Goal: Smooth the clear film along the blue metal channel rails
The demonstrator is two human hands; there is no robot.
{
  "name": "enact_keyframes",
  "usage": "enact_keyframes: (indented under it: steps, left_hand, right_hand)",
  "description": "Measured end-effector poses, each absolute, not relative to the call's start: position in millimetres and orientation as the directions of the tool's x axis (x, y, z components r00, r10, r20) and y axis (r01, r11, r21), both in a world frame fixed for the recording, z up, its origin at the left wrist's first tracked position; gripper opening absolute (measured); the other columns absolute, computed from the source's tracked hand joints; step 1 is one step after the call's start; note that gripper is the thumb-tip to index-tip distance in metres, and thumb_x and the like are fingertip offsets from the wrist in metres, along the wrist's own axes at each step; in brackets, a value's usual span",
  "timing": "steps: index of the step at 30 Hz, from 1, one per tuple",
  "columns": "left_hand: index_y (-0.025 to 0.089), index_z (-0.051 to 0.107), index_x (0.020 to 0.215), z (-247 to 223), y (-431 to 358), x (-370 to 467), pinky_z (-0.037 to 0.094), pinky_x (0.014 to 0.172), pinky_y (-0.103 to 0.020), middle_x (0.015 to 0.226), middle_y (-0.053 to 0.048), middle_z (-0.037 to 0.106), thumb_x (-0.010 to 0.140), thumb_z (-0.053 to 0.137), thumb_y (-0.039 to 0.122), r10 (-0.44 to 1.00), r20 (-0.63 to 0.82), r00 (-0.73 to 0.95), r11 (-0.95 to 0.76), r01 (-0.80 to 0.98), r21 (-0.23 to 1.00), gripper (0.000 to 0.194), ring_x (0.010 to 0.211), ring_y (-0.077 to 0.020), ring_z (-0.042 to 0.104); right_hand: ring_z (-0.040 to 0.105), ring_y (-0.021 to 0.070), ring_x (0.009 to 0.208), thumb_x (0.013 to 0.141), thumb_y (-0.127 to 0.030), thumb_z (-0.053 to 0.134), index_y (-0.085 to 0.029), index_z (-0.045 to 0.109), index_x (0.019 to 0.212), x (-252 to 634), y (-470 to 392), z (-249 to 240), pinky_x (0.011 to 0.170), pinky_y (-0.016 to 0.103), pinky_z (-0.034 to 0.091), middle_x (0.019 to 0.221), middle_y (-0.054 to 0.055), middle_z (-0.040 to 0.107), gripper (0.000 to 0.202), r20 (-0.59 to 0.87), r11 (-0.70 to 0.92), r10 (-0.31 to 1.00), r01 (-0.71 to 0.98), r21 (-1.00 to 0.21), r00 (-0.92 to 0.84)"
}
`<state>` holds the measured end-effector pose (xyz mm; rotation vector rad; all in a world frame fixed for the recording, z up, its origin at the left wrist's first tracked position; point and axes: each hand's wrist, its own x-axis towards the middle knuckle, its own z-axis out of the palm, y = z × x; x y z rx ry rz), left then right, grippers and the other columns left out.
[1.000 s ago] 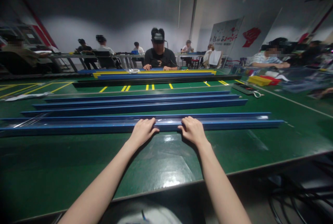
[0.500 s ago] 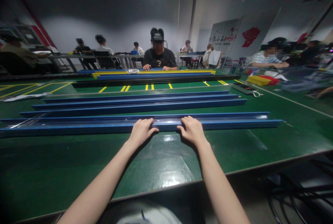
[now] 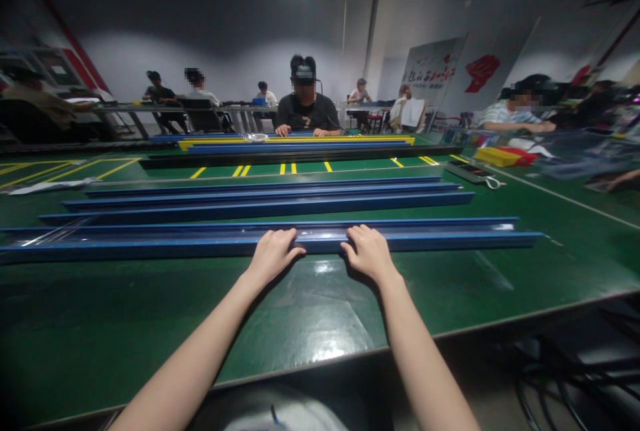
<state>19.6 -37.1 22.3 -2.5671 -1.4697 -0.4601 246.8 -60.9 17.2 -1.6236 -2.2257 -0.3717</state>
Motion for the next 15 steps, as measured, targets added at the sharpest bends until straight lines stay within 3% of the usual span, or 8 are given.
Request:
enact_keyframes:
  steps: [15]
  left_hand:
    - [0.018,0.050,0.088,24,-38,19,0.035,0.071,-0.031,0.085,-0.006,0.063,0.080,0.052,0.040,0.805,0.330,0.493,-0.532,0.846,0.034,0.023,0.084,-0.0212,0.056]
  right_hand:
    - [0.051,0.0165,0.074,0.082,-0.028,0.039,-0.017,0.055,0.082,234,-61,18,0.066,0.027,0.029,0.078,0.005,0.060,0.020,0.425,0.328,0.851,0.944,0.026,-0.308]
